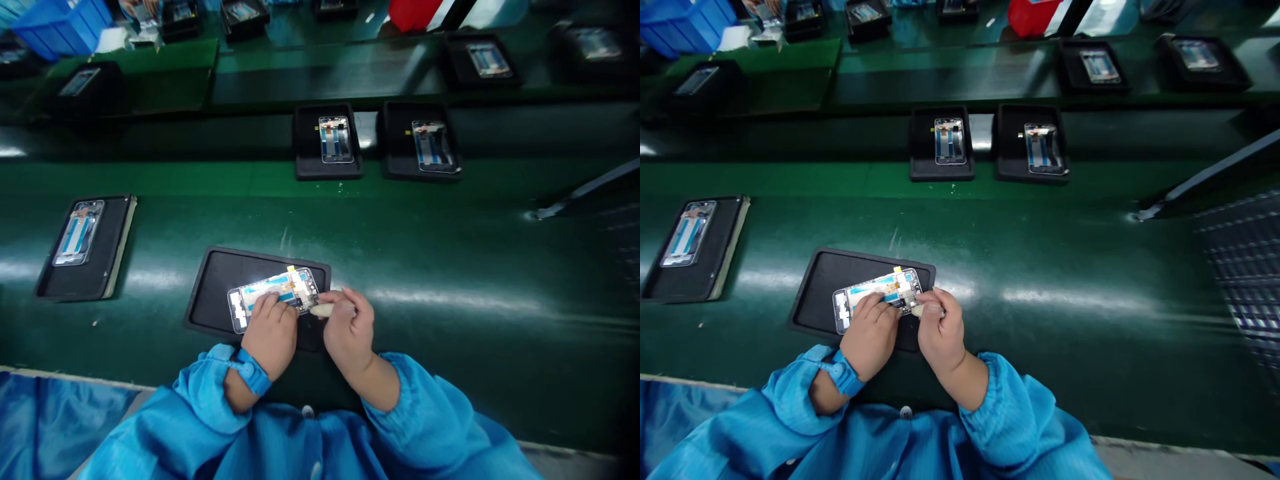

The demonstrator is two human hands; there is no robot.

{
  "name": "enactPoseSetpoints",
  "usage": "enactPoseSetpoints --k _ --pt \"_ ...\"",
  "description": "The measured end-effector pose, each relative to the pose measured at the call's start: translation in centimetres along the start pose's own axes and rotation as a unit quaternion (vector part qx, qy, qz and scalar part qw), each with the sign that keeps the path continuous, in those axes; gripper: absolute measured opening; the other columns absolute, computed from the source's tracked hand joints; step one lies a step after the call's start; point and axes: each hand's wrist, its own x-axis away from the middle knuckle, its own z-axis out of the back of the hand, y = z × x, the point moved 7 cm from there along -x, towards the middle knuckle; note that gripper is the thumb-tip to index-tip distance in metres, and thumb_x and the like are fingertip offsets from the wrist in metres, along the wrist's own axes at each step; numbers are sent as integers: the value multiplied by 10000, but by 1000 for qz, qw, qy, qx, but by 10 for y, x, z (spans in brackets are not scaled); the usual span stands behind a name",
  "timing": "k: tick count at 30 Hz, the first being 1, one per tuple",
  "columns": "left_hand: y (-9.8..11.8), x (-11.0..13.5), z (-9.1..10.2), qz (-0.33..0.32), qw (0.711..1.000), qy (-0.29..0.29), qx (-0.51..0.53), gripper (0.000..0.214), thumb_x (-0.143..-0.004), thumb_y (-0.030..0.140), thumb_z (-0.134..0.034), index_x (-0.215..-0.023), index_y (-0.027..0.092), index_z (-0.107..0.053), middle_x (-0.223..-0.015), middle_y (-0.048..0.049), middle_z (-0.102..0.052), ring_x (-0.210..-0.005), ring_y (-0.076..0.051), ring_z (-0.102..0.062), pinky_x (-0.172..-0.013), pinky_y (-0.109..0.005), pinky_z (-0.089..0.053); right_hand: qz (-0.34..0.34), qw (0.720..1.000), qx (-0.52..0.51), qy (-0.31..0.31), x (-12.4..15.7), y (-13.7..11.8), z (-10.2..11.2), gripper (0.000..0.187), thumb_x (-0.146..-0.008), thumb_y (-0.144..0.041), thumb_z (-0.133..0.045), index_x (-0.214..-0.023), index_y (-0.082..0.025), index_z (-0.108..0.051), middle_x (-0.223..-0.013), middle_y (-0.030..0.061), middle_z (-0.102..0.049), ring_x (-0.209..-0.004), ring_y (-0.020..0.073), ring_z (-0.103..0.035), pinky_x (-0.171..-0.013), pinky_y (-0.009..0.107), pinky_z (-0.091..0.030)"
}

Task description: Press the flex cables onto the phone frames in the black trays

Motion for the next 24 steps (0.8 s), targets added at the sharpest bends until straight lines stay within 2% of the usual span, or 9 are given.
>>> enactPoseSetpoints --k 4,7,10,13,15,17,19,21,24 --pt "0 1 -1 1 1000 -2 -3 133 -792 125 -457 -777 131 -588 -751 -66 -601 -940 -246 -519 -888 -415 -390 32 998 48 -2 -5 -12 -1 204 -843 -205 -401 -1045 -223 -425 -784 24 -629 -719 162 -609 -674 364 -492" --pt "-1 0 -1 4 1000 -9 0 138 -786 119 -453 -783 136 -590 -755 -64 -605 -937 -245 -523 -891 -415 -389 54 992 112 -22 -12 -27 -4 125 -837 -200 -395 -918 -205 -490 -726 32 -633 -667 160 -612 -629 315 -496" --pt "-1 0 -2 1 1000 -23 8 162 -771 99 -440 -805 135 -594 -780 -66 -613 -937 -247 -525 -894 -419 -389 81 975 190 -80 -19 -40 -16 156 -840 -212 -382 -787 -197 -528 -670 46 -633 -618 169 -606 -581 286 -489" --pt "0 0 -1 -7 1000 -17 13 189 -763 86 -419 -811 126 -597 -790 -77 -617 -931 -251 -528 -898 -428 -387 149 950 235 -142 -21 -51 -33 226 -847 -232 -361 -720 -193 -544 -611 54 -624 -559 177 -588 -543 283 -472" --pt "-1 1 -1 -10 1000 -12 12 195 -765 85 -413 -810 120 -599 -780 -82 -616 -926 -254 -526 -895 -430 -390 158 948 234 -148 -23 -52 -37 255 -848 -253 -346 -701 -192 -545 -587 55 -617 -539 181 -578 -537 288 -465" --pt "-2 1 -1 -5 1000 -10 13 185 -778 103 -419 -791 124 -602 -756 -78 -613 -914 -253 -524 -889 -429 -396 90 964 216 -124 -27 -41 -31 257 -843 -289 -345 -713 -192 -544 -604 56 -620 -559 183 -584 -541 292 -465" --pt "-5 -1 1 6 1000 -10 26 188 -801 137 -420 -758 142 -603 -720 -64 -609 -897 -242 -525 -876 -414 -408 -37 979 177 -95 -29 -22 -22 258 -841 -335 -345 -751 -189 -538 -638 50 -625 -586 179 -593 -544 292 -471" --pt "-11 -7 3 23 999 -9 38 210 -825 175 -404 -781 157 -609 -723 -53 -609 -894 -230 -523 -872 -404 -413 -154 978 124 -65 -26 -5 -15 274 -845 -380 -338 -804 -184 -525 -662 40 -626 -589 169 -592 -537 292 -477" --pt "-25 -22 2 62 997 -31 16 245 -836 232 -405 -969 174 -602 -887 -69 -612 -995 -264 -482 -914 -458 -365 -243 968 52 -14 -21 8 -10 311 -844 -435 -334 -895 -171 -491 -677 28 -622 -522 150 -573 -501 293 -483"
